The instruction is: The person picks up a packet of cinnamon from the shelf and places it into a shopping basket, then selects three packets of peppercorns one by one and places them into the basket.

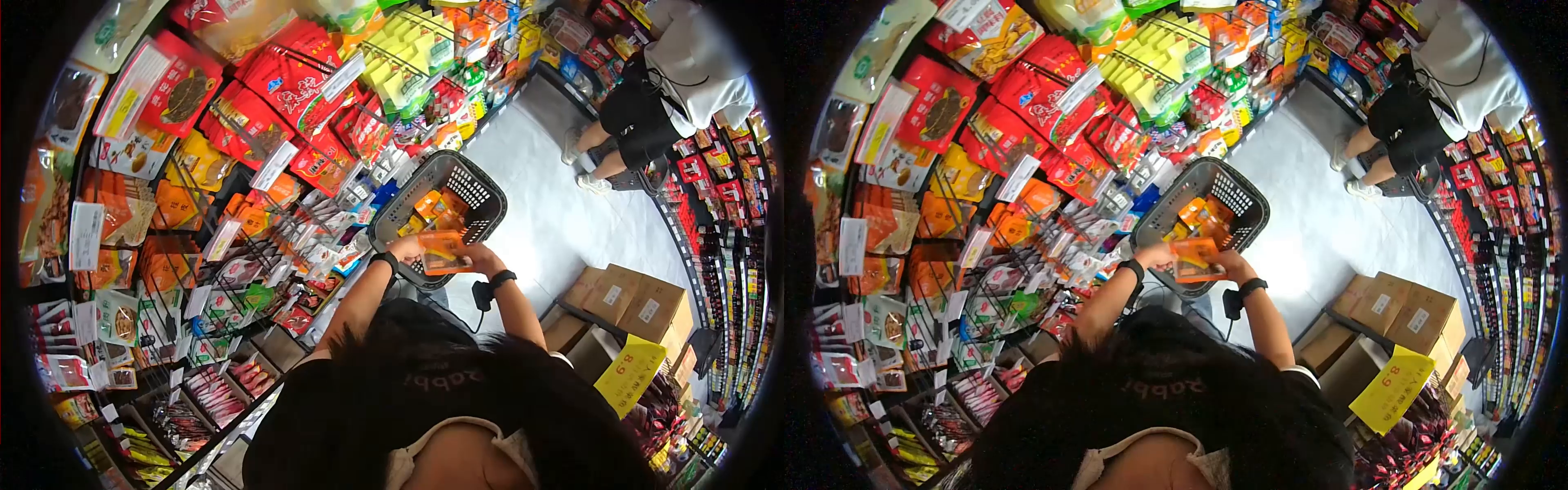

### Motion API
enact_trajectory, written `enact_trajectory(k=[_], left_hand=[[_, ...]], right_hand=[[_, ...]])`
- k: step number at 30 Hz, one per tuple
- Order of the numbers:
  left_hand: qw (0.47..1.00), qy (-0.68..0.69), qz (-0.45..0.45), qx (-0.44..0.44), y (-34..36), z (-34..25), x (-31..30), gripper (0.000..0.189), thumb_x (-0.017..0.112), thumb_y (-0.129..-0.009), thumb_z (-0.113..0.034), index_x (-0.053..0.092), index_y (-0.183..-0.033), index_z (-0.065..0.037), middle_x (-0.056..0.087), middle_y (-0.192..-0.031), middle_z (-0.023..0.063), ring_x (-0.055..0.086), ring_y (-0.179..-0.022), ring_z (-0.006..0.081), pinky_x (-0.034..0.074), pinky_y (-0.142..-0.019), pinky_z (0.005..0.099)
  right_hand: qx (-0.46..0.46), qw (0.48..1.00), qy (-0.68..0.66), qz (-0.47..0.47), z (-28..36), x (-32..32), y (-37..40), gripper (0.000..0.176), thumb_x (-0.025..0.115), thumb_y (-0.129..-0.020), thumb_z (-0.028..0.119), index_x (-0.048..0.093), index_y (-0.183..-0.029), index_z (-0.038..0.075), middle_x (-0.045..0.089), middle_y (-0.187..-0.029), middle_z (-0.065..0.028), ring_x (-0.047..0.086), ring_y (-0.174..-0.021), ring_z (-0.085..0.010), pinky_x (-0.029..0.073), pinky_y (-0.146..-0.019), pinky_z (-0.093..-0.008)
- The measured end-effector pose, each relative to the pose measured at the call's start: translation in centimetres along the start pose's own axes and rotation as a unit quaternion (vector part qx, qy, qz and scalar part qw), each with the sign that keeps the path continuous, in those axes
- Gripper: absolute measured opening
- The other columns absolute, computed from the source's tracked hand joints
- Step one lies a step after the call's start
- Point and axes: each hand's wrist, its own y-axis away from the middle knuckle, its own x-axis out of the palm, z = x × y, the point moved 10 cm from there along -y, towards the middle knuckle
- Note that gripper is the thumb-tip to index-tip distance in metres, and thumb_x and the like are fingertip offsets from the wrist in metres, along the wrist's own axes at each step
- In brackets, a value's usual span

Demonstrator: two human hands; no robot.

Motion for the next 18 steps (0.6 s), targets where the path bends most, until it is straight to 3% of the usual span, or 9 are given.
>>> enact_trajectory(k=[1,2,5,8,9,11,12,17,18], left_hand=[[0.999,-0.032,-0.031,-0.015,0.6,-0.5,-0.4,0.018,0.049,-0.084,-0.024,0.055,-0.097,-0.012,0.051,-0.064,-0.0016,0.045,-0.047,0.0096,0.043,-0.045,0.0274],[0.999,-0.022,-0.036,-0.017,-0.2,0.0,-0.7,0.019,0.050,-0.083,-0.024,0.055,-0.096,-0.011,0.051,-0.063,-0.0013,0.044,-0.046,0.0099,0.042,-0.045,0.0276],[0.996,-0.033,-0.079,-0.008,-2.2,0.9,-2.1,0.022,0.053,-0.080,-0.024,0.057,-0.096,-0.009,0.054,-0.062,0.0031,0.046,-0.043,0.0133,0.041,-0.042,0.0290],[0.972,-0.148,-0.184,0.015,-3.6,0.8,-4.3,0.033,0.053,-0.079,-0.026,0.054,-0.106,-0.007,0.059,-0.063,0.0145,0.055,-0.043,0.0207,0.042,-0.039,0.0317],[0.974,-0.128,-0.185,0.030,-3.1,0.4,-4.3,0.032,0.055,-0.076,-0.028,0.057,-0.090,0.001,0.061,-0.069,0.0187,0.060,-0.051,0.0263,0.046,-0.045,0.0341],[0.977,-0.118,-0.177,0.019,-3.9,1.9,-4.3,0.031,0.054,-0.076,-0.026,0.057,-0.093,0.000,0.061,-0.067,0.0178,0.060,-0.051,0.0252,0.046,-0.044,0.0339],[0.978,-0.113,-0.173,0.014,-3.7,1.9,-4.3,0.030,0.054,-0.076,-0.025,0.057,-0.094,0.000,0.060,-0.066,0.0173,0.060,-0.051,0.0246,0.046,-0.044,0.0337],[0.984,-0.073,-0.164,0.001,-0.2,0.3,-4.4,0.028,0.055,-0.076,-0.023,0.054,-0.095,-0.002,0.061,-0.069,0.0075,0.059,-0.051,0.0182,0.048,-0.045,0.0314],[0.986,-0.060,-0.155,0.003,0.1,0.4,-4.3,0.029,0.056,-0.076,-0.023,0.053,-0.096,-0.002,0.061,-0.069,0.0071,0.059,-0.051,0.0180,0.048,-0.045,0.0314]], right_hand=[[0.021,1.000,-0.017,-0.004,-1.9,-1.9,-1.7,0.028,0.063,-0.077,0.006,0.056,-0.104,-0.001,0.060,-0.095,-0.0055,0.059,-0.083,-0.0161,0.052,-0.067,-0.0309],[-0.078,0.992,0.102,0.013,0.2,-1.9,-1.6,0.028,0.064,-0.076,0.005,0.057,-0.103,0.000,0.060,-0.094,-0.0057,0.059,-0.082,-0.0163,0.052,-0.067,-0.0304],[-0.269,0.873,0.405,0.048,3.8,0.0,-0.4,0.030,0.067,-0.071,0.004,0.059,-0.100,0.001,0.061,-0.087,-0.0069,0.060,-0.078,-0.0169,0.051,-0.065,-0.0294],[-0.268,0.744,0.611,0.039,3.9,0.2,-1.5,0.033,0.072,-0.064,0.006,0.061,-0.095,0.004,0.059,-0.075,-0.0092,0.059,-0.069,-0.0177,0.049,-0.056,-0.0296],[-0.283,0.698,0.658,0.024,2.3,-1.3,-3.3,0.022,0.067,-0.072,0.014,0.060,-0.090,0.003,0.056,-0.070,-0.0060,0.055,-0.057,-0.0164,0.044,-0.046,-0.0301],[-0.035,0.908,0.408,-0.094,-0.2,-5.7,-4.9,0.018,0.063,-0.076,0.017,0.059,-0.087,0.004,0.055,-0.069,-0.0053,0.051,-0.053,-0.0154,0.041,-0.044,-0.0286],[0.094,0.952,0.253,-0.147,-2.6,-7.0,-4.3,0.017,0.061,-0.078,0.019,0.058,-0.086,0.004,0.054,-0.068,-0.0050,0.050,-0.050,-0.0148,0.040,-0.044,-0.0278],[0.139,0.981,0.008,-0.136,-3.5,-4.3,-1.8,0.015,0.057,-0.076,0.011,0.049,-0.066,0.004,0.041,-0.052,-0.0035,0.034,-0.040,-0.0118,0.024,-0.035,-0.0249],[0.128,0.978,0.042,-0.158,-3.4,-4.5,-2.0,0.014,0.058,-0.075,0.011,0.049,-0.067,0.004,0.041,-0.052,-0.0039,0.035,-0.039,-0.0122,0.024,-0.035,-0.0249]])
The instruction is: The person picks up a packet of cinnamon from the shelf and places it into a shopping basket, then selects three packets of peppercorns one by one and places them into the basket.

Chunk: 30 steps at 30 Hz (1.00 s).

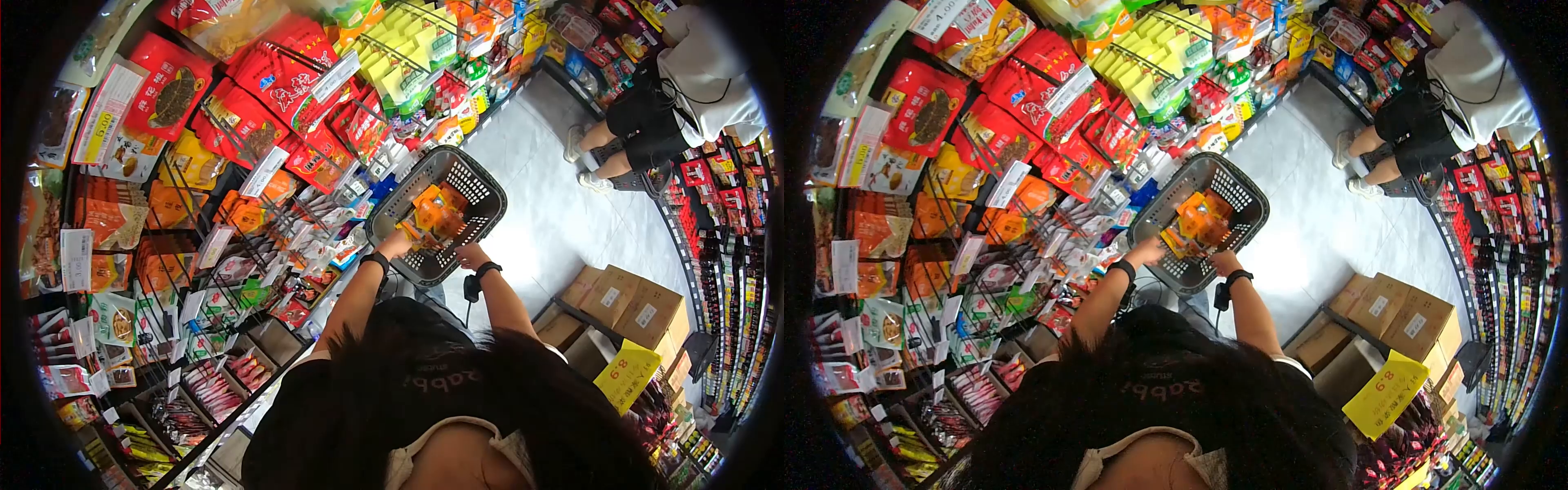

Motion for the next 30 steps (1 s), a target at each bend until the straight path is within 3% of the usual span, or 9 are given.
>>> enact_trajectory(k=[2,3,8,12,16,18,19,22,30], left_hand=[[1.000,0.001,0.017,-0.024,-0.4,1.1,0.1,0.027,0.056,-0.076,-0.023,0.054,-0.093,-0.002,0.062,-0.069,0.0073,0.059,-0.052,0.0180,0.048,-0.045,0.0309],[0.999,0.001,0.024,-0.036,-0.6,1.6,0.1,0.026,0.056,-0.076,-0.023,0.055,-0.092,-0.002,0.062,-0.070,0.0074,0.059,-0.052,0.0179,0.048,-0.046,0.0306],[0.999,0.014,0.040,-0.025,-1.9,3.7,-0.1,0.025,0.055,-0.077,-0.024,0.056,-0.090,-0.004,0.061,-0.071,0.0064,0.060,-0.058,0.0159,0.046,-0.047,0.0282],[0.997,0.054,0.052,0.016,-0.8,3.6,-2.1,0.026,0.053,-0.078,-0.025,0.055,-0.096,-0.006,0.060,-0.072,0.0053,0.058,-0.061,0.0153,0.047,-0.051,0.0293],[0.968,0.229,-0.027,0.102,6.1,1.9,-7.7,0.029,0.054,-0.081,-0.025,0.052,-0.102,-0.005,0.059,-0.082,0.0054,0.057,-0.067,0.0125,0.045,-0.058,0.0248],[0.949,0.281,-0.089,0.114,10.0,2.4,-10.7,0.030,0.054,-0.082,-0.026,0.051,-0.104,-0.005,0.059,-0.087,0.0047,0.056,-0.072,0.0110,0.044,-0.060,0.0242],[0.936,0.292,-0.135,0.142,11.5,3.0,-12.4,0.028,0.054,-0.083,-0.026,0.052,-0.103,-0.006,0.059,-0.088,0.0055,0.056,-0.072,0.0111,0.045,-0.061,0.0242],[0.908,0.232,-0.296,0.183,16.9,7.5,-16.1,0.030,0.054,-0.085,-0.026,0.052,-0.107,-0.006,0.059,-0.090,0.0077,0.058,-0.074,0.0133,0.045,-0.064,0.0255],[0.847,0.326,-0.417,0.048,26.9,21.0,-15.8,0.025,0.057,-0.084,-0.022,0.056,-0.101,-0.004,0.061,-0.081,0.0072,0.056,-0.070,0.0112,0.044,-0.060,0.0240]], right_hand=[[-0.032,0.996,0.059,-0.052,0.5,-0.4,-0.4,0.013,0.059,-0.074,0.010,0.049,-0.067,0.003,0.042,-0.052,-0.0046,0.036,-0.039,-0.0129,0.026,-0.035,-0.0250],[-0.024,0.998,0.001,0.051,0.6,1.0,-0.2,0.013,0.059,-0.074,0.010,0.053,-0.068,0.001,0.047,-0.052,-0.0071,0.042,-0.040,-0.0148,0.030,-0.036,-0.0244],[-0.170,0.939,0.297,0.027,1.7,0.7,-3.0,0.017,0.057,-0.079,0.016,0.055,-0.082,-0.001,0.057,-0.070,-0.0103,0.053,-0.053,-0.0165,0.044,-0.048,-0.0266],[-0.091,0.992,0.074,0.048,2.4,0.9,0.6,0.022,0.054,-0.083,0.018,0.053,-0.096,0.000,0.061,-0.090,-0.0127,0.059,-0.068,-0.0181,0.051,-0.060,-0.0291],[-0.151,0.985,-0.069,0.052,3.2,-0.9,0.2,0.023,0.049,-0.086,0.018,0.051,-0.101,0.001,0.060,-0.095,-0.0140,0.058,-0.073,-0.0204,0.051,-0.068,-0.0333],[-0.265,0.963,0.052,0.000,5.1,-2.2,2.2,0.022,0.050,-0.084,0.018,0.052,-0.097,0.000,0.060,-0.090,-0.0139,0.056,-0.069,-0.0207,0.050,-0.067,-0.0333],[-0.169,0.971,-0.169,0.006,3.9,-3.5,2.1,0.020,0.050,-0.083,0.016,0.053,-0.096,0.000,0.060,-0.088,-0.0142,0.054,-0.067,-0.0209,0.049,-0.065,-0.0323],[-0.177,0.968,-0.158,-0.078,5.2,-6.2,3.3,0.019,0.051,-0.080,0.014,0.053,-0.094,0.000,0.059,-0.082,-0.0127,0.055,-0.067,-0.0199,0.049,-0.063,-0.0303],[-0.258,0.964,-0.036,-0.047,12.7,-0.6,3.7,0.021,0.054,-0.080,0.019,0.053,-0.092,0.002,0.058,-0.080,-0.0079,0.051,-0.060,-0.0132,0.046,-0.058,-0.0257]])
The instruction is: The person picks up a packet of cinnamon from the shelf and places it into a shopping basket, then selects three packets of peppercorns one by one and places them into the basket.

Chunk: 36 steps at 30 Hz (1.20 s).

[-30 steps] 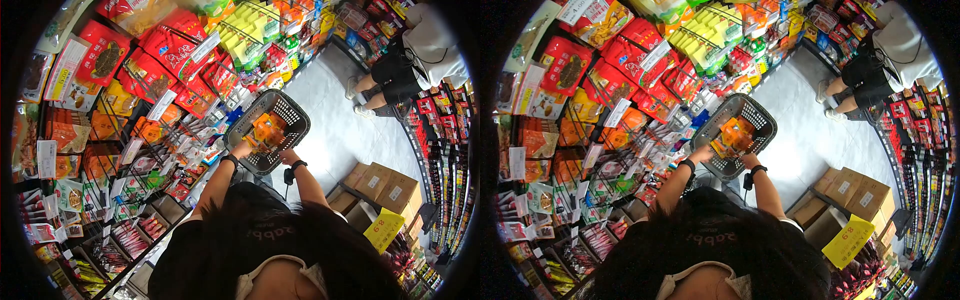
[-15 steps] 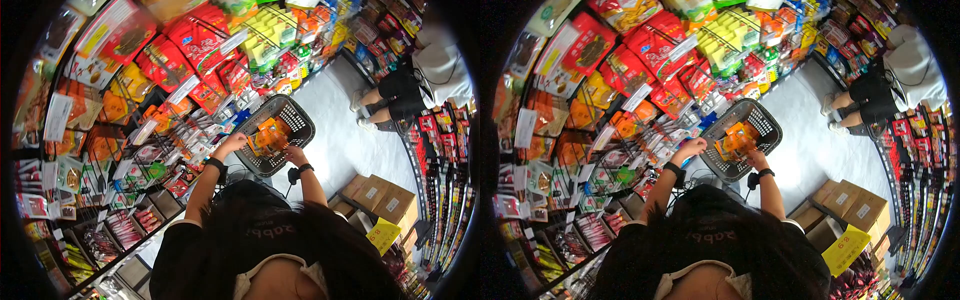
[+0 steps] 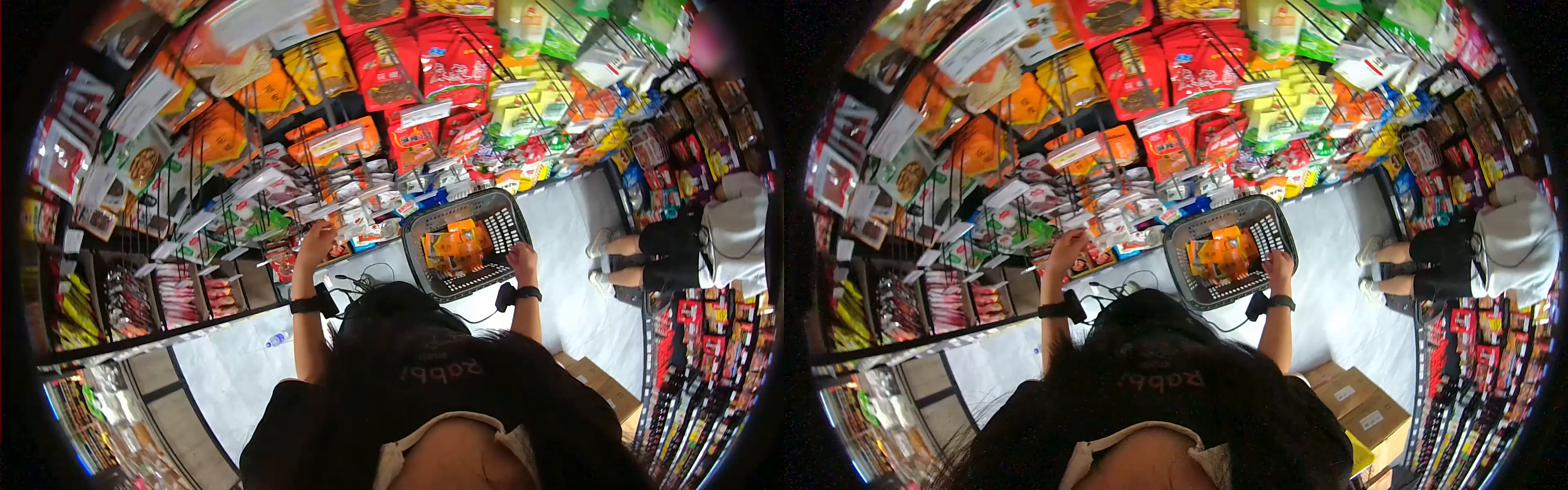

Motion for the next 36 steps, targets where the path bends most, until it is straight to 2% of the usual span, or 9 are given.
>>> enact_trajectory(k=[6,7,10,14,15,18,27,30,36], left_hand=[[0.998,0.034,-0.060,-0.007,3.1,1.2,-4.8,0.026,0.055,-0.084,-0.020,0.056,-0.102,0.000,0.061,-0.082,0.0068,0.056,-0.074,0.0106,0.044,-0.064,0.0233],[0.997,0.044,-0.060,-0.004,3.3,1.3,-5.4,0.026,0.055,-0.084,-0.020,0.055,-0.102,-0.001,0.061,-0.082,0.0069,0.057,-0.074,0.0108,0.044,-0.064,0.0232],[0.995,0.075,-0.058,0.004,4.1,1.8,-6.9,0.027,0.053,-0.085,-0.019,0.055,-0.104,-0.001,0.061,-0.082,0.0073,0.058,-0.074,0.0113,0.045,-0.065,0.0230],[0.992,0.071,-0.103,-0.029,6.3,1.8,-9.7,0.027,0.054,-0.085,-0.020,0.054,-0.102,0.001,0.061,-0.086,0.0073,0.059,-0.074,0.0111,0.045,-0.064,0.0227],[0.991,0.067,-0.111,-0.033,6.4,2.7,-10.4,0.027,0.054,-0.085,-0.020,0.054,-0.102,0.001,0.061,-0.086,0.0073,0.059,-0.074,0.0108,0.045,-0.063,0.0223],[0.986,0.116,-0.111,-0.049,6.7,4.0,-12.0,0.025,0.054,-0.085,-0.020,0.054,-0.101,0.000,0.061,-0.085,0.0067,0.058,-0.072,0.0099,0.045,-0.061,0.0214],[0.981,0.165,-0.097,-0.036,4.3,4.7,-15.6,0.025,0.054,-0.086,-0.021,0.055,-0.101,0.000,0.061,-0.087,0.0056,0.055,-0.068,0.0091,0.045,-0.059,0.0213],[0.985,0.161,-0.068,-0.017,3.2,4.3,-16.2,0.028,0.053,-0.087,-0.023,0.054,-0.104,-0.001,0.060,-0.089,0.0056,0.056,-0.072,0.0095,0.044,-0.060,0.0208],[0.984,0.165,-0.068,-0.024,3.8,1.9,-17.3,0.032,0.053,-0.087,-0.026,0.053,-0.107,-0.001,0.060,-0.089,0.0049,0.057,-0.077,0.0113,0.044,-0.068,0.0229]], right_hand=[[-0.032,0.989,0.048,0.140,1.3,12.7,1.4,0.024,0.056,-0.080,0.019,0.053,-0.098,0.004,0.059,-0.080,-0.0058,0.052,-0.060,-0.0116,0.045,-0.052,-0.0233],[-0.058,0.977,0.180,0.102,0.8,14.0,-0.2,0.024,0.057,-0.079,0.018,0.055,-0.099,0.003,0.060,-0.078,-0.0063,0.055,-0.059,-0.0131,0.044,-0.048,-0.0234],[-0.233,0.893,0.343,0.176,1.7,20.3,1.3,0.024,0.058,-0.080,0.017,0.058,-0.097,0.001,0.060,-0.077,-0.0072,0.055,-0.057,-0.0134,0.043,-0.046,-0.0235],[-0.324,0.762,0.502,0.251,1.7,26.1,5.8,0.033,0.059,-0.077,0.026,0.058,-0.097,0.000,0.063,-0.083,-0.0148,0.061,-0.072,-0.0245,0.047,-0.063,-0.0319],[-0.299,0.751,0.519,0.280,1.1,26.8,6.7,0.035,0.060,-0.076,0.029,0.058,-0.097,0.001,0.062,-0.085,-0.0177,0.061,-0.081,-0.0284,0.046,-0.072,-0.0340],[-0.311,0.716,0.563,0.273,1.9,28.6,10.3,0.035,0.060,-0.077,0.030,0.058,-0.097,0.001,0.062,-0.084,-0.0174,0.060,-0.082,-0.0284,0.047,-0.072,-0.0337],[-0.348,0.715,0.540,0.276,0.0,28.3,12.9,0.035,0.060,-0.078,0.028,0.057,-0.101,0.001,0.061,-0.093,-0.0172,0.060,-0.084,-0.0273,0.047,-0.073,-0.0337],[-0.269,0.716,0.599,0.238,0.3,28.4,15.3,0.037,0.061,-0.078,0.028,0.056,-0.103,0.001,0.061,-0.094,-0.0174,0.060,-0.084,-0.0276,0.048,-0.074,-0.0327],[-0.255,0.720,0.589,0.264,-0.2,31.2,18.0,0.037,0.060,-0.078,0.029,0.057,-0.103,0.003,0.061,-0.092,-0.0175,0.059,-0.083,-0.0287,0.046,-0.072,-0.0343]])
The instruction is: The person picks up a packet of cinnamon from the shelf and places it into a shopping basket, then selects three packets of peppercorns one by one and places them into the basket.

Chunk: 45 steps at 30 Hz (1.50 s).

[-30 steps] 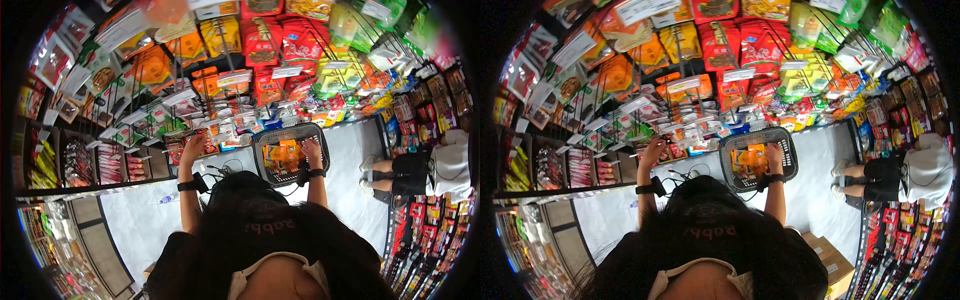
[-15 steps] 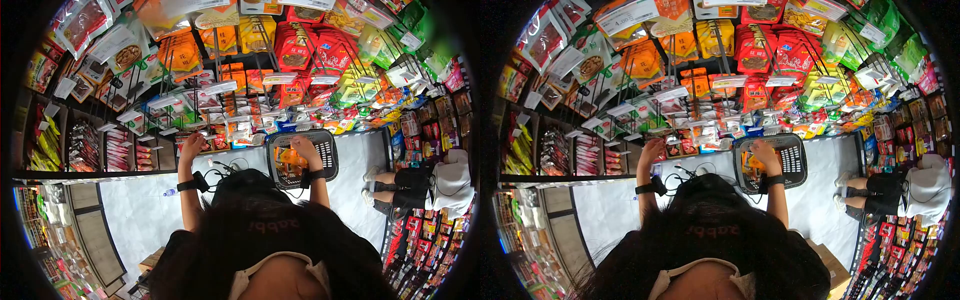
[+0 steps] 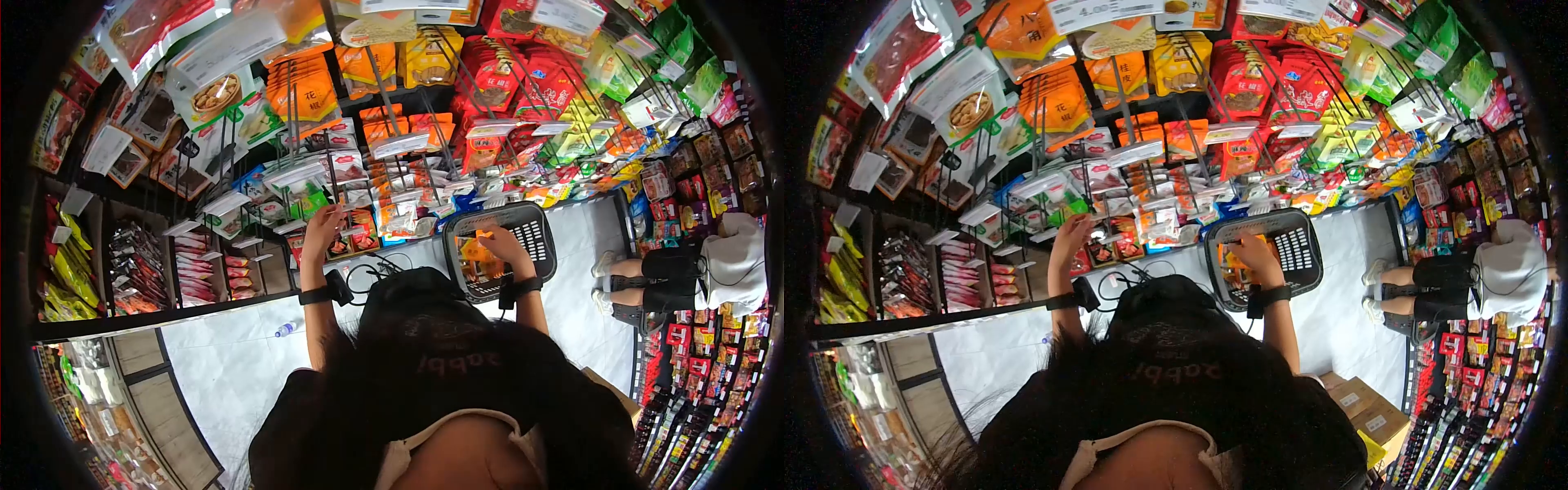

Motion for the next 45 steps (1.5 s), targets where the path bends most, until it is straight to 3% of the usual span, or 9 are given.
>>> enact_trajectory(k=[9,15,19,26,30,31,33,38,45], left_hand=[[0.998,0.035,-0.039,0.024,-1.3,2.4,-7.5,0.028,0.054,-0.086,-0.020,0.054,-0.104,0.001,0.061,-0.082,0.0060,0.057,-0.071,0.0101,0.044,-0.060,0.0203],[0.996,0.066,-0.059,-0.008,-0.7,1.5,-10.4,0.031,0.055,-0.086,-0.024,0.054,-0.109,-0.003,0.060,-0.095,0.0049,0.057,-0.083,0.0138,0.046,-0.068,0.0250],[0.992,0.105,-0.066,-0.002,-0.1,-1.9,-10.5,0.028,0.054,-0.086,-0.024,0.055,-0.106,-0.005,0.059,-0.095,0.0039,0.056,-0.085,0.0128,0.045,-0.073,0.0257],[0.984,0.172,-0.024,0.029,-4.5,-2.8,-7.6,0.030,0.054,-0.085,-0.018,0.048,-0.110,-0.003,0.059,-0.096,0.0078,0.057,-0.089,0.0157,0.045,-0.079,0.0272],[0.964,0.251,-0.026,0.084,-6.7,-6.3,-6.4,0.036,0.057,-0.082,-0.015,0.046,-0.114,-0.004,0.058,-0.100,0.0094,0.056,-0.090,0.0172,0.044,-0.080,0.0271],[0.970,0.221,-0.043,0.087,-7.8,-6.2,-6.7,0.036,0.059,-0.081,-0.017,0.047,-0.113,-0.005,0.056,-0.100,0.0080,0.054,-0.093,0.0174,0.043,-0.081,0.0300],[0.940,0.328,-0.027,0.086,-9.8,-6.1,-6.3,0.035,0.060,-0.080,-0.017,0.047,-0.111,-0.007,0.056,-0.098,0.0064,0.053,-0.095,0.0178,0.042,-0.082,0.0329],[0.904,0.383,-0.135,0.131,-13.9,-6.9,-7.6,0.025,0.053,-0.085,-0.011,0.047,-0.108,-0.005,0.057,-0.091,0.0108,0.057,-0.080,0.0215,0.048,-0.067,0.0363],[0.921,0.287,-0.086,0.248,-13.5,-11.0,-8.5,0.063,0.061,-0.081,-0.027,0.026,-0.129,-0.006,0.036,-0.123,0.0110,0.045,-0.106,0.0174,0.032,-0.094,0.0373]], right_hand=[[-0.068,0.995,-0.016,0.064,8.0,3.9,-3.0,0.037,0.059,-0.080,0.030,0.056,-0.105,0.002,0.062,-0.091,-0.0140,0.060,-0.081,-0.0221,0.047,-0.072,-0.0311],[-0.095,0.978,-0.145,0.116,14.8,5.1,-4.5,0.029,0.060,-0.080,0.024,0.056,-0.099,0.002,0.060,-0.078,-0.0086,0.059,-0.070,-0.0146,0.046,-0.061,-0.0283],[-0.170,0.977,-0.106,0.070,16.5,5.4,-6.9,0.029,0.059,-0.081,0.026,0.057,-0.098,0.002,0.060,-0.083,-0.0089,0.057,-0.079,-0.0149,0.045,-0.066,-0.0286],[-0.099,0.964,-0.211,0.132,24.2,4.8,-8.8,0.027,0.056,-0.084,0.024,0.056,-0.100,0.002,0.058,-0.087,-0.0049,0.054,-0.079,-0.0093,0.044,-0.067,-0.0223],[-0.068,0.896,-0.431,0.084,26.7,5.5,-11.4,0.024,0.056,-0.083,0.021,0.056,-0.096,0.000,0.058,-0.080,-0.0018,0.054,-0.068,-0.0094,0.046,-0.064,-0.0222],[-0.068,0.896,-0.421,0.127,27.3,6.7,-12.5,0.032,0.051,-0.085,0.018,0.048,-0.114,0.003,0.058,-0.095,-0.0059,0.057,-0.080,-0.0114,0.047,-0.069,-0.0240],[-0.074,0.880,-0.450,0.134,27.8,8.3,-14.7,0.030,0.050,-0.086,0.018,0.047,-0.113,0.004,0.058,-0.096,-0.0066,0.057,-0.077,-0.0122,0.048,-0.070,-0.0252],[-0.005,0.897,-0.430,0.101,28.6,9.4,-18.5,0.024,0.045,-0.088,0.017,0.049,-0.109,0.005,0.057,-0.097,-0.0070,0.056,-0.068,-0.0124,0.049,-0.068,-0.0260],[-0.093,0.919,-0.383,0.002,30.2,8.2,-24.3,0.039,0.047,-0.085,0.012,0.038,-0.123,0.004,0.051,-0.100,-0.0033,0.053,-0.091,-0.0121,0.050,-0.066,-0.0263]])
